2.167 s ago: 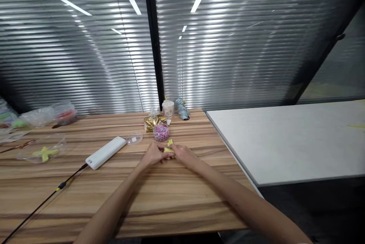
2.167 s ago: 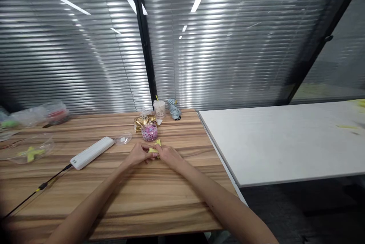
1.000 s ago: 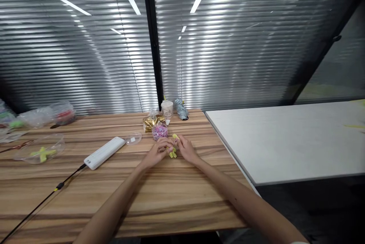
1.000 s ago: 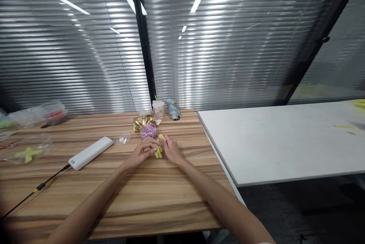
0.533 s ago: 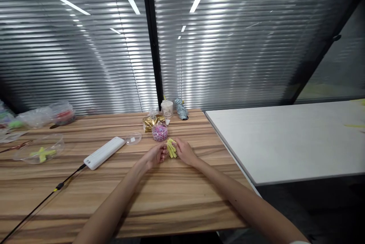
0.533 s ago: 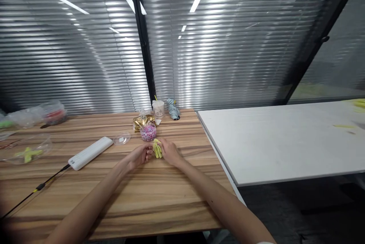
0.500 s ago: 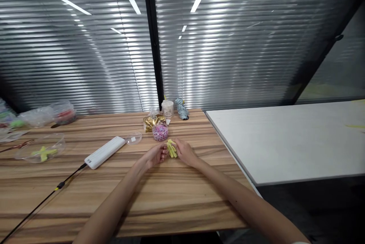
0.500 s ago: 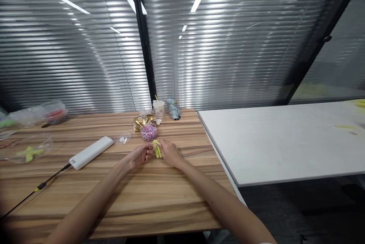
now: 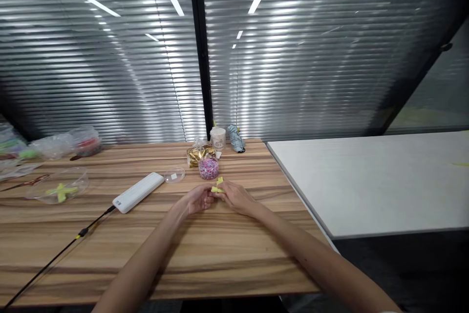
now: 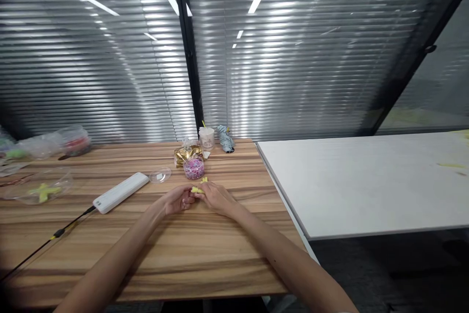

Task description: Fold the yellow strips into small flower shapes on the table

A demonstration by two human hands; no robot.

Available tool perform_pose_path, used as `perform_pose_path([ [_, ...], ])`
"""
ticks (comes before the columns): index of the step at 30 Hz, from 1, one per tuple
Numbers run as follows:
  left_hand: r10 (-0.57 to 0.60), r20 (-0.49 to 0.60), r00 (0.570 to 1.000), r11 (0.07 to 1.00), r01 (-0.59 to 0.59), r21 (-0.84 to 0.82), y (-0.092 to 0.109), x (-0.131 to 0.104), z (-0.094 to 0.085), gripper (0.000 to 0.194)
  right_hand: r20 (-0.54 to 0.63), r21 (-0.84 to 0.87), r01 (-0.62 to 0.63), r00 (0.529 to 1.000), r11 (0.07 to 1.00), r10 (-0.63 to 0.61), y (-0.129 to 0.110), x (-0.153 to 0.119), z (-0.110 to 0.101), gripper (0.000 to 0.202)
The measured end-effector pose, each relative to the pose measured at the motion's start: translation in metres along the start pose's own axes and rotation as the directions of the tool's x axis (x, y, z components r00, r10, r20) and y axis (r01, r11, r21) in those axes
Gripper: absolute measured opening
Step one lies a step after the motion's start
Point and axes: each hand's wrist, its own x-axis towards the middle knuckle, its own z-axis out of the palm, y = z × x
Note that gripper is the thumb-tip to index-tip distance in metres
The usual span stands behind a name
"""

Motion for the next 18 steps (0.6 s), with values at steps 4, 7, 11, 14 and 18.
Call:
perform_pose_path([
  [4, -0.076, 0.100, 0.992, 0.997, 0.072, 0.041, 0.007, -0.005, -0.008, 0.021, -0.013, -0.021, 0.056, 0.998, 0.998, -0.056, 0.004, 0.001, 0.003, 0.018],
  [7, -0.082, 0.150, 0.985, 0.996, 0.075, 0.049, 0.012, -0.011, -0.010, 0.024, -0.004, -0.048, 0.088, 0.996, 0.995, -0.089, 0.007, 0.001, 0.001, 0.015],
  [11, -0.076, 0.150, 0.986, 0.995, 0.065, 0.074, 0.013, -0.015, -0.008, 0.024, 0.013, -0.130, 0.112, 0.994, 0.985, -0.111, 0.009, 0.000, -0.003, 0.013],
  [14, -0.055, 0.130, 0.990, 0.995, 0.044, 0.088, 0.012, -0.016, -0.004, 0.023, 0.000, -0.204, 0.103, 0.994, 0.974, -0.105, 0.010, -0.001, -0.003, 0.013],
  [18, -0.016, 0.114, 0.993, 0.992, 0.001, 0.126, 0.013, -0.020, 0.001, 0.022, -0.021, -0.269, 0.041, 0.999, 0.962, -0.048, 0.009, -0.002, -0.002, 0.011],
])
